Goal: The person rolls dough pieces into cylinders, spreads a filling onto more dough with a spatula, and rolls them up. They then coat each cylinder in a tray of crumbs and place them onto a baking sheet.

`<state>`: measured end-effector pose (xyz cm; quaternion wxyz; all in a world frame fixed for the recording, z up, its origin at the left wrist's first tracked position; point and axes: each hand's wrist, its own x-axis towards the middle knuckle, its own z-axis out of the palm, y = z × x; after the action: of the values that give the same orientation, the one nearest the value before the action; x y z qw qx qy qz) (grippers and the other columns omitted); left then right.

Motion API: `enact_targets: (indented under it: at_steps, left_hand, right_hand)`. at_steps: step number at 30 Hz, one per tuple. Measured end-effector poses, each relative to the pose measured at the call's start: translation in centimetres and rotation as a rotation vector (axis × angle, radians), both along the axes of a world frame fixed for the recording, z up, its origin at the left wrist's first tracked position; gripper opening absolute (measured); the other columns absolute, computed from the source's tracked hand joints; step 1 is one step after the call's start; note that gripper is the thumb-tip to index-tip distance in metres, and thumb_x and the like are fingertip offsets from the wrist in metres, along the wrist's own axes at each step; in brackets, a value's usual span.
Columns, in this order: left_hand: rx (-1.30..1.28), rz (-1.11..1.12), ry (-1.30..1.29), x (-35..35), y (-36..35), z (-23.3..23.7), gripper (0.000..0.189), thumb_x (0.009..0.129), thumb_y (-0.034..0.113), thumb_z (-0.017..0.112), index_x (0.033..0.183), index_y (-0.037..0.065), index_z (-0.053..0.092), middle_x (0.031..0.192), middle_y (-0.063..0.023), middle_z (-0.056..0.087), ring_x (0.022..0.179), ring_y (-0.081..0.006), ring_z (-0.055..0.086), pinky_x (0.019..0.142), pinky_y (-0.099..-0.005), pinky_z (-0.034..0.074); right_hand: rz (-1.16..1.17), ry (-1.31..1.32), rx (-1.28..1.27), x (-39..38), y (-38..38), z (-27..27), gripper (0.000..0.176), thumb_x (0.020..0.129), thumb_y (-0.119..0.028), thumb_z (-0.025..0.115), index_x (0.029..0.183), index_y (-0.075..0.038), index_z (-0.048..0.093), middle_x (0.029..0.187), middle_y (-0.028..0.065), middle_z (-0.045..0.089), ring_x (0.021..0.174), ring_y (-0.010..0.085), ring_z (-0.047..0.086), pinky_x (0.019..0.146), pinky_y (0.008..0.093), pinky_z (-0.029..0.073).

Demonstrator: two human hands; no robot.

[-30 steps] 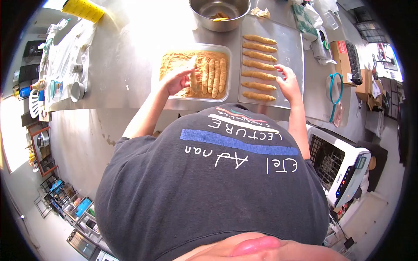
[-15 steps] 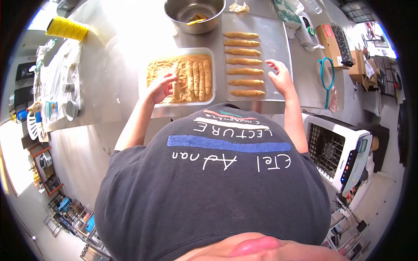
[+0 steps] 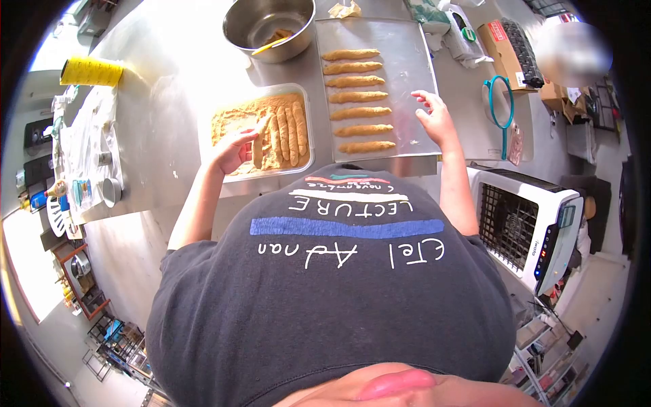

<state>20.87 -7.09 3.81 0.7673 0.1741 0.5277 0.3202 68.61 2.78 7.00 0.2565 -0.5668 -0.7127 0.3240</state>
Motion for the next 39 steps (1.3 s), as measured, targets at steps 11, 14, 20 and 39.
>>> enact_targets:
  at_steps: [11,14,20,39]
  left_hand:
    - [0.33,-0.492,-0.185,14.4,20.5,3.9,0.037,0.094,0.024,0.055,0.128,0.008,0.05,0.106,-0.004,0.061,0.096,-0.0126,0.059,0.085,-0.0307,0.051]
    - [0.247,-0.513,0.007,17.8,25.4,3.5,0.032,0.092,0.023,0.058,0.122,0.01,0.054,0.107,-0.0033,0.061,0.098,-0.0122,0.058,0.085,-0.0293,0.05]
    - [0.433,-0.704,0.578,20.7,32.1,-0.4,0.044,0.083,0.036,0.066,0.119,0.011,0.06,0.1,-0.0036,0.064,0.088,-0.0164,0.06,0.078,-0.0329,0.051]
    - [1.077,-1.016,1.201,16.5,30.9,-3.5,0.038,0.073,0.029,0.068,0.107,0.012,0.066,0.107,-0.0118,0.064,0.098,-0.0295,0.062,0.085,-0.039,0.05]
  right_hand:
    - [-0.01,0.028,-0.034,0.5,2.2,-1.2,0.04,0.076,-0.008,0.057,0.115,-0.014,0.06,0.11,0.0062,0.058,0.098,0.019,0.053,0.085,0.0312,0.044]
    - [-0.027,0.041,-0.036,0.4,2.6,-1.0,0.04,0.076,-0.008,0.057,0.115,-0.014,0.06,0.109,0.0063,0.058,0.096,0.0191,0.053,0.085,0.0313,0.044]
    - [-0.058,0.045,-0.095,0.3,3.5,-0.4,0.038,0.074,-0.007,0.058,0.112,-0.01,0.06,0.108,0.0106,0.058,0.1,0.0229,0.056,0.092,0.0336,0.045]
    - [0.259,-0.398,0.041,-11.2,20.1,-4.9,0.043,0.07,-0.008,0.062,0.111,-0.022,0.063,0.117,0.0034,0.057,0.111,0.0265,0.053,0.096,0.0379,0.045]
